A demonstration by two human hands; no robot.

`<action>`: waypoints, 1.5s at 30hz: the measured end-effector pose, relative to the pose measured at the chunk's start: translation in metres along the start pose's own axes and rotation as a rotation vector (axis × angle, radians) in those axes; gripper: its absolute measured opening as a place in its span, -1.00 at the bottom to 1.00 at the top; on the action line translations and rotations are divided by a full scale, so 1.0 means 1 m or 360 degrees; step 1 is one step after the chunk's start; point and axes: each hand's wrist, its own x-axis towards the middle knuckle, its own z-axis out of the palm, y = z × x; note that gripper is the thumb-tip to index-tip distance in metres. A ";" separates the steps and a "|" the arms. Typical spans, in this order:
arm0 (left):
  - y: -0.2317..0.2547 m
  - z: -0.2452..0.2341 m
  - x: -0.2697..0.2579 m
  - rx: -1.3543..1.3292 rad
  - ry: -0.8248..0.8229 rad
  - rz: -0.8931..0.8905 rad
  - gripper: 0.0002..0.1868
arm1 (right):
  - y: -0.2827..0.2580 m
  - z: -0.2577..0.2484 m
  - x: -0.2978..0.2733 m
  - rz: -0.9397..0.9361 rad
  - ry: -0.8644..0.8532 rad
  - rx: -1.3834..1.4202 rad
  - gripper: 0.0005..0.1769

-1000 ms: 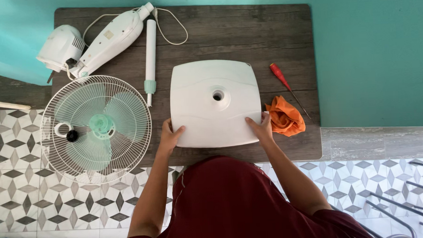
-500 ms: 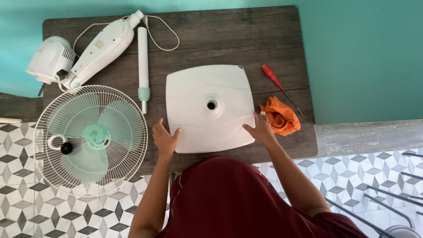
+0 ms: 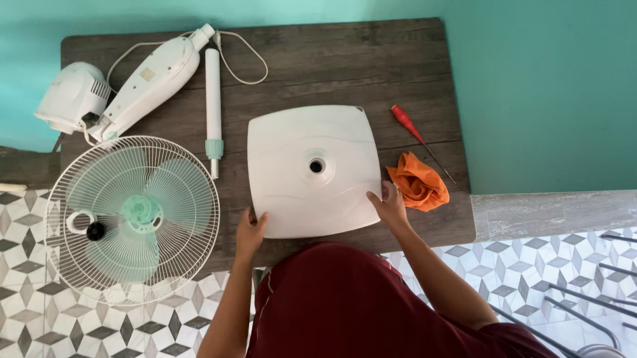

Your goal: The person assembles a standing fan by first securing the base with a screwdriver, then attaching the stand pole, and finally mounting the fan head with blades and securing the front grille. The person uses a screwdriver and a cloth during the process.

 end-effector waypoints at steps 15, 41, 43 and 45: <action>0.062 0.060 0.061 -0.0104 0.0448 -0.0084 -0.16 | 0.011 0.031 0.096 0.0401 0.0150 0.1001 -0.13; 0.113 0.127 0.183 -0.0021 0.0112 0.0084 -0.24 | 0.030 -0.116 0.208 -0.0513 0.1033 -0.0635 -0.60; 0.114 0.127 0.185 0.0062 0.0109 0.0097 -0.24 | 0.043 -0.136 0.206 -0.0406 0.1004 -0.0903 -0.54; 0.117 0.127 0.187 0.0123 0.0122 0.0094 -0.24 | 0.049 -0.150 0.202 -0.0013 0.0648 -0.0802 -0.51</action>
